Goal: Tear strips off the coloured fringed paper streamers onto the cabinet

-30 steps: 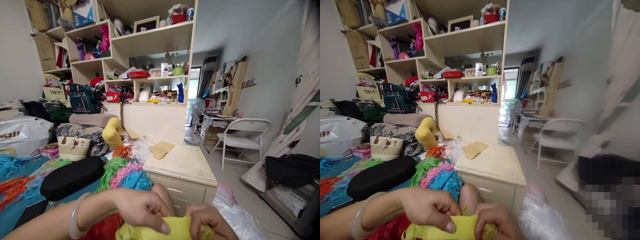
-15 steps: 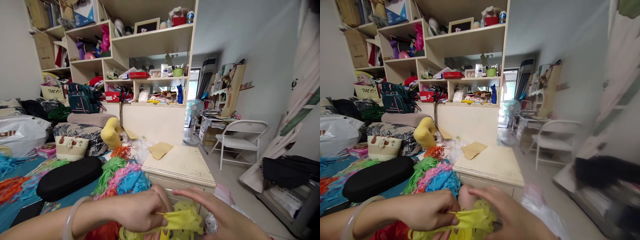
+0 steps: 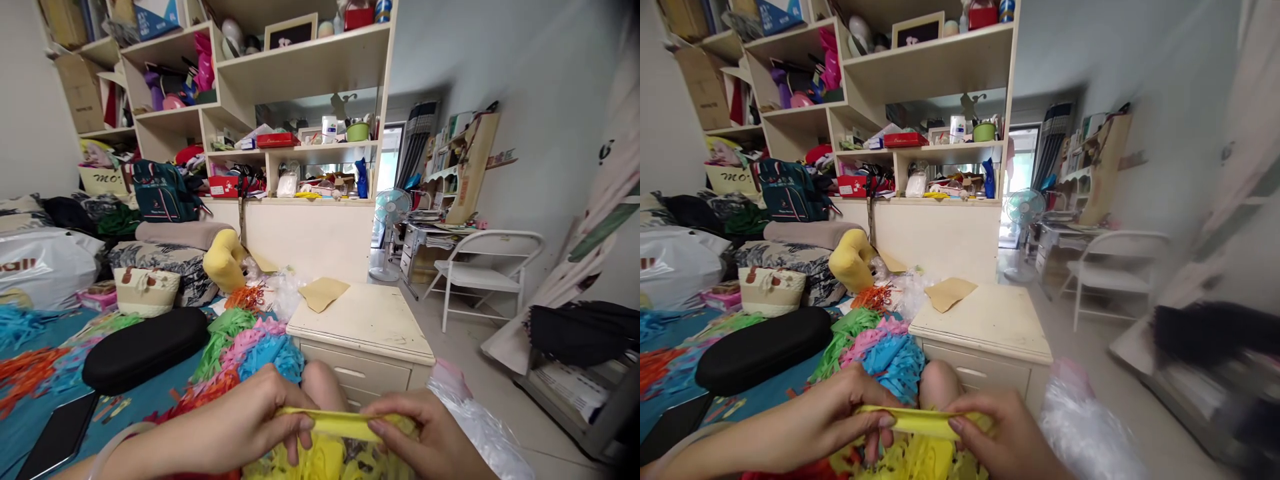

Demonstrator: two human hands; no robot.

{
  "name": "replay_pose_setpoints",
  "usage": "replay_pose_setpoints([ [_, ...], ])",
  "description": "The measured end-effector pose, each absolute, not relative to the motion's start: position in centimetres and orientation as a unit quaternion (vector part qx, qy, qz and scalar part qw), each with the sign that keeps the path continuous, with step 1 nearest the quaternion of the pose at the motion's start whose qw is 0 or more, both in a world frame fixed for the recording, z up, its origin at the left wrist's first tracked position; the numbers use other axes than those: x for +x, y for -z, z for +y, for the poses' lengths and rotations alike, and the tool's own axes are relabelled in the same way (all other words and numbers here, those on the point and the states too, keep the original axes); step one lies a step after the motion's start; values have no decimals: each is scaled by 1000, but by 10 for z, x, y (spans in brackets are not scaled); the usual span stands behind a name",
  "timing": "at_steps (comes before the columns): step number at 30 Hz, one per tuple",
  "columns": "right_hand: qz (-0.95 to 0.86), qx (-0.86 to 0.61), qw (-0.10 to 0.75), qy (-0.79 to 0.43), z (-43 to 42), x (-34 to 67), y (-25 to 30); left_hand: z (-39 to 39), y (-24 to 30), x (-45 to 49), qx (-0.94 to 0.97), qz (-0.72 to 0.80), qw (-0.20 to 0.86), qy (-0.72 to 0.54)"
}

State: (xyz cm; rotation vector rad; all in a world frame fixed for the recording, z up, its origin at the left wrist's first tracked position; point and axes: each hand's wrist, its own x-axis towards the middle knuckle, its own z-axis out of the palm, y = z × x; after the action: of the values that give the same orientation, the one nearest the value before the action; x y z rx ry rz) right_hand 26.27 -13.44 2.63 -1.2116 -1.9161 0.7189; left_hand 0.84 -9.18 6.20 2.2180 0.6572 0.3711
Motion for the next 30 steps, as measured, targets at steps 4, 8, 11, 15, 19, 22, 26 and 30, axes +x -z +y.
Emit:
replay_pose_setpoints([
  [4,-758,-379,458,-268,-135,263,-21,-97,-50,5,828,178,464,-260],
  [8,-752,-284,507,-310,-139,264,-22,-97,-49,8,796,102,496,-331],
  [11,-745,-275,502,-343,-143,264,-25,-96,-53,9,796,103,506,-317],
  [15,-763,-259,479,-348,-144,268,-25,-92,-52,8,767,96,559,-300],
  [19,-792,-285,394,-368,-138,279,-35,-87,-52,7,771,120,564,-270],
  [22,-786,-295,276,-469,-126,280,-48,-88,-60,11,833,137,480,-236],
  [26,-777,-309,171,-520,-109,259,-56,-90,-68,21,884,133,409,-184],
  [30,-758,-303,124,-563,-103,243,-48,-90,-66,27,882,126,419,-174],
])
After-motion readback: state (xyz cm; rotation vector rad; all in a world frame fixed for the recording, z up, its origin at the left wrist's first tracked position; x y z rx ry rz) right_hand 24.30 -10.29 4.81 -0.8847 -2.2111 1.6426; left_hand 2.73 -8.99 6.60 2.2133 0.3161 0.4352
